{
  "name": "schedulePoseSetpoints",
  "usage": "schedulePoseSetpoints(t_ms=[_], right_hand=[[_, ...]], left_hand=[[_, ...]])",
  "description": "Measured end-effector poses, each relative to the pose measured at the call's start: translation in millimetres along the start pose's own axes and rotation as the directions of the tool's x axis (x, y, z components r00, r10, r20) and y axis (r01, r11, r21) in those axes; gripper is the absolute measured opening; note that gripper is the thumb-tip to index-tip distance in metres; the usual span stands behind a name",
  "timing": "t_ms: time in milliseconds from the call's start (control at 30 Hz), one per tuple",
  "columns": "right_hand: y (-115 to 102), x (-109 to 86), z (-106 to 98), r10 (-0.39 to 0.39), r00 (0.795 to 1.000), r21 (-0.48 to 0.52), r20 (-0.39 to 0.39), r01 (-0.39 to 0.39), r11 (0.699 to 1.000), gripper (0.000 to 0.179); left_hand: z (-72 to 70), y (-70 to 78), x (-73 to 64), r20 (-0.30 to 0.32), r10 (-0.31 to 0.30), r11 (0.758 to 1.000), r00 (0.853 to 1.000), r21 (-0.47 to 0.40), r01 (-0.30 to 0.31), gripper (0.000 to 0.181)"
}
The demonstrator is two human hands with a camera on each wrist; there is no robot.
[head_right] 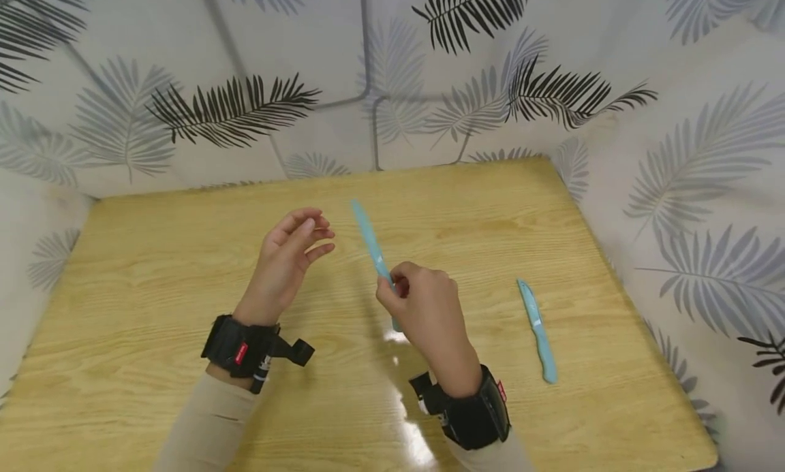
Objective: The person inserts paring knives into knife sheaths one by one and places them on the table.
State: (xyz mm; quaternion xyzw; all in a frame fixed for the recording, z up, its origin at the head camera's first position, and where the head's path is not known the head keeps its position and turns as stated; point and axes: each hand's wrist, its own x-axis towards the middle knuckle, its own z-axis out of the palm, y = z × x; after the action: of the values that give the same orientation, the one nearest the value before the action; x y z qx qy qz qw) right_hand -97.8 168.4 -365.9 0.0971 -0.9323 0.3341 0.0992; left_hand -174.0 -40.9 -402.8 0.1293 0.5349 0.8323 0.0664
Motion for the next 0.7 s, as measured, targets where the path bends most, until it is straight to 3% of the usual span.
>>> schedulePoseSetpoints(t_ms=[200, 400, 567, 700], right_hand=[[29, -3.3, -12, 0.101, 0.995, -0.039, -0.005, -0.101, 0.994, 0.021], [71, -19.3, -35, 0.23, 0.973, -0.121, 0.01, -0.227, 0.966, 0.028], [101, -39.4, -42, 0.322, 0.946, -0.183, 0.041, -0.309, 0.933, 0.029], [120, -55.4, -39, 0.415, 0.904, -0.233, 0.1, -0.384, 0.893, 0.033]], left_hand=[[-8.0, 0.7, -3.9, -0.011, 0.01, 0.999, 1.0, -0.04, -0.01, 0.016], [-17.0, 0.0, -8.6, -0.037, 0.001, 0.999, 0.999, -0.04, -0.003, 0.016], [-22.2, 0.2, -10.3, -0.05, 0.012, 0.996, 0.999, -0.084, -0.016, 0.016], [-23.7, -0.6, -10.6, -0.034, 0.026, 0.99, 0.999, -0.135, -0.03, 0.017]])
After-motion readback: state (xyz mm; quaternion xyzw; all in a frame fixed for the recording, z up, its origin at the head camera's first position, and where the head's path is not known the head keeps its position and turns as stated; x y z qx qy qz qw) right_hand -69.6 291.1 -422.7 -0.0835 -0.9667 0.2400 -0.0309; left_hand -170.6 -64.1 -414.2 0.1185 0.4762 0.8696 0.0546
